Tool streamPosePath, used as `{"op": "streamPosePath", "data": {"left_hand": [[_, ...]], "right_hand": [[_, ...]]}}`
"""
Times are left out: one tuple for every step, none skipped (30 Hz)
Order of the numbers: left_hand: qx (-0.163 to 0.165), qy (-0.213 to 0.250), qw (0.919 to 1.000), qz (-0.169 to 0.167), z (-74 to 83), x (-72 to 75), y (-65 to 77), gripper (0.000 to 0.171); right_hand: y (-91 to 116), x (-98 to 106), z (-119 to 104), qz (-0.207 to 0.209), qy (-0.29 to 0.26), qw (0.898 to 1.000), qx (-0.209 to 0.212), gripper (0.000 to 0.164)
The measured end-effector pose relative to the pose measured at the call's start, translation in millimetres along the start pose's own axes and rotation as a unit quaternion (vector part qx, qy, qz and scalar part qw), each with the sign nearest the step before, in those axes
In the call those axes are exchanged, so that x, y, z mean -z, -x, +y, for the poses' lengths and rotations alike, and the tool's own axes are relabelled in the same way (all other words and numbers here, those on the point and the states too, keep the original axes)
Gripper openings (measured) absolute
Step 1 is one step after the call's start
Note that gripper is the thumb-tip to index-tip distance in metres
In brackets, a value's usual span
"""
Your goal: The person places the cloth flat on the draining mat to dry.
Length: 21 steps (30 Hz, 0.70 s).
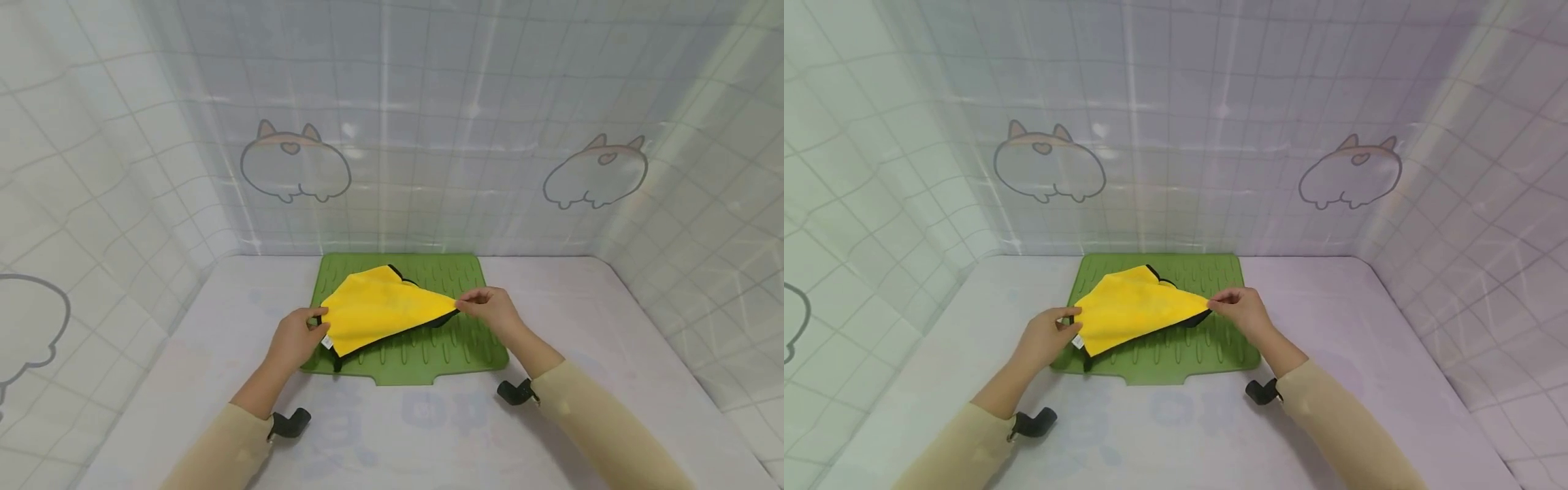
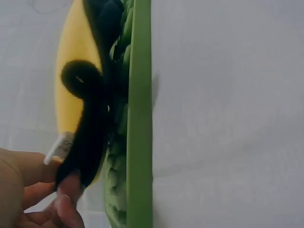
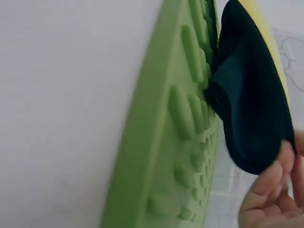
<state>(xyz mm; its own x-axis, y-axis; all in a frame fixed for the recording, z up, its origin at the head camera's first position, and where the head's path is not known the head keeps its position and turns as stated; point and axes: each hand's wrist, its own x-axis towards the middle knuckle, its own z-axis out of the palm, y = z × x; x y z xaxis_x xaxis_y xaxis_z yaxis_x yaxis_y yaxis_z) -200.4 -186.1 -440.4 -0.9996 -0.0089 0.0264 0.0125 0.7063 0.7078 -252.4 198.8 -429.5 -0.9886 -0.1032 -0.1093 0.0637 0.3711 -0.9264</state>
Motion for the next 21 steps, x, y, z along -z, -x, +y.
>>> {"op": "streamPosePath", "data": {"left_hand": [[-0.001, -0.006, 0.9999, -0.008, -1.6, 0.9, 0.0, 0.039], [-0.003, -0.015, 0.9998, -0.015, -3.0, 1.8, 0.1, 0.038], [-0.003, -0.022, 0.9995, -0.020, -4.3, 2.5, -0.1, 0.038], [-0.005, -0.030, 0.9993, -0.024, -5.6, 3.3, -0.5, 0.037], [-0.006, -0.037, 0.9989, -0.027, -6.8, 4.0, -0.9, 0.037], [-0.008, -0.047, 0.9984, -0.029, -8.8, 4.4, -1.5, 0.037], [-0.009, -0.054, 0.9980, -0.032, -10.8, 4.8, -2.2, 0.037], [-0.011, -0.062, 0.9974, -0.033, -12.8, 5.4, -2.5, 0.036], [-0.011, -0.066, 0.9971, -0.036, -14.4, 5.8, -2.6, 0.036], [-0.013, -0.072, 0.9966, -0.038, -16.4, 5.9, -2.8, 0.036], [-0.014, -0.076, 0.9963, -0.040, -18.0, 6.0, -3.0, 0.036], [-0.015, -0.078, 0.9959, -0.043, -19.7, 5.9, -3.1, 0.036], [-0.016, -0.078, 0.9957, -0.046, -20.8, 6.0, -3.2, 0.036], [-0.017, -0.077, 0.9956, -0.051, -21.9, 6.1, -3.4, 0.037], [-0.013, -0.070, 0.9959, -0.056, -22.7, 6.2, -3.9, 0.037], [-0.010, -0.064, 0.9961, -0.061, -23.6, 6.5, -4.5, 0.038], [-0.006, -0.054, 0.9964, -0.065, -24.2, 7.1, -5.5, 0.039], [-0.004, -0.046, 0.9965, -0.069, -24.9, 8.0, -6.4, 0.040], [0.001, -0.038, 0.9967, -0.071, -25.6, 9.1, -7.5, 0.042], [0.003, -0.028, 0.9970, -0.072, -26.2, 10.6, -8.7, 0.043], [0.008, -0.021, 0.9972, -0.071, -26.9, 12.2, -10.2, 0.044]], "right_hand": [[1, -1, 1, -0.016, 0.013, 1.000, -0.010, 0.019], [3, -3, 2, -0.033, 0.025, 0.999, -0.018, 0.018], [4, -4, 3, -0.052, 0.037, 0.998, -0.024, 0.017], [5, -6, 3, -0.071, 0.048, 0.996, -0.030, 0.016], [7, -8, 4, -0.091, 0.060, 0.993, -0.035, 0.016], [8, -10, 5, -0.107, 0.071, 0.991, -0.037, 0.015], [9, -12, 5, -0.123, 0.077, 0.989, -0.038, 0.014], [10, -14, 6, -0.137, 0.081, 0.986, -0.040, 0.013], [11, -16, 7, -0.147, 0.085, 0.985, -0.040, 0.013], [11, -18, 7, -0.156, 0.088, 0.983, -0.041, 0.012], [12, -20, 8, -0.165, 0.091, 0.981, -0.039, 0.011], [12, -21, 8, -0.173, 0.091, 0.980, -0.036, 0.011], [13, -21, 8, -0.181, 0.093, 0.978, -0.034, 0.012], [13, -20, 8, -0.191, 0.094, 0.977, -0.031, 0.012], [14, -18, 7, -0.201, 0.097, 0.974, -0.028, 0.014], [14, -16, 6, -0.211, 0.098, 0.972, -0.026, 0.016], [13, -13, 4, -0.221, 0.100, 0.970, -0.022, 0.017], [12, -9, 2, -0.229, 0.100, 0.968, -0.021, 0.019], [11, -6, 0, -0.236, 0.101, 0.966, -0.019, 0.022], [10, -2, -3, -0.240, 0.104, 0.965, -0.015, 0.024], [7, 1, -6, -0.241, 0.104, 0.965, -0.009, 0.027]]}}
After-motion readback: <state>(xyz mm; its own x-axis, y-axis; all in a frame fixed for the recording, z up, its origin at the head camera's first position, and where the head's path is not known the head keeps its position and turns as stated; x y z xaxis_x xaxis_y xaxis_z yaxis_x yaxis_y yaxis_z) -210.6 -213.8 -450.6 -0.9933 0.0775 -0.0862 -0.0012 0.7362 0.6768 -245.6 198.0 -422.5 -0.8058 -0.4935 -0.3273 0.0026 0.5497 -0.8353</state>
